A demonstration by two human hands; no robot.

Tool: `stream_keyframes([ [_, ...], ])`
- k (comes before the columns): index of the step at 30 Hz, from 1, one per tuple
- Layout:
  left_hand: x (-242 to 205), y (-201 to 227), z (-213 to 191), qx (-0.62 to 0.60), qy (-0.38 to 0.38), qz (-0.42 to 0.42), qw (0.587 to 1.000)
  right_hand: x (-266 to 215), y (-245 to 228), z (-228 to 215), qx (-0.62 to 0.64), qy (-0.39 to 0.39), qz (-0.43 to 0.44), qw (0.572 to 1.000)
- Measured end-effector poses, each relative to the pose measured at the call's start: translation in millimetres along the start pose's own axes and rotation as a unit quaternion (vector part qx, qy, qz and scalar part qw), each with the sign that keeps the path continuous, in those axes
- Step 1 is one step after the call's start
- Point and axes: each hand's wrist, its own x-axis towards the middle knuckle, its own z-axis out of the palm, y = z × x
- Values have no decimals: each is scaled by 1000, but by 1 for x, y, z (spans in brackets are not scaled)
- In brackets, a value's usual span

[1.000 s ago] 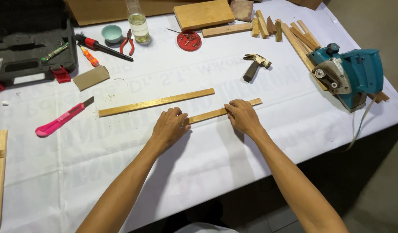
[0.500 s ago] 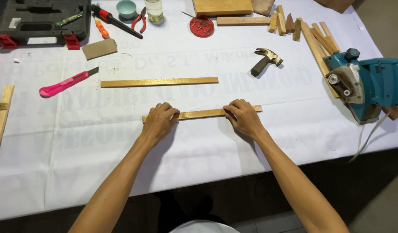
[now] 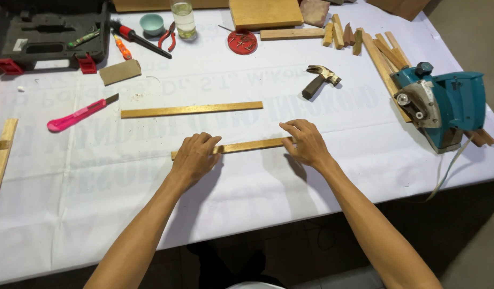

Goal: Planing and sanding small wooden strips on a workshop table using an electric planer and a sanding block.

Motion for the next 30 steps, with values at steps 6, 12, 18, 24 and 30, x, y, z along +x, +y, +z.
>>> stream_keyframes([
  [6, 48, 55, 1, 0, -21, 48, 999, -24, 23, -71, 3, 61, 36, 998],
  [12, 101, 150, 21, -13, -30, 172, 985, -97, 70, -141, -61, 120, 69, 989],
  [18, 139, 239, 58, 16, -45, 281, 958, -176, 104, -199, -82, 149, 145, 975],
  [24, 158, 283, 90, 24, -94, 298, 950, -224, 131, -205, -81, 155, 195, 965],
  [30, 198, 322, 95, 69, -121, 324, 936, -213, 166, -220, -75, 116, 241, 961],
])
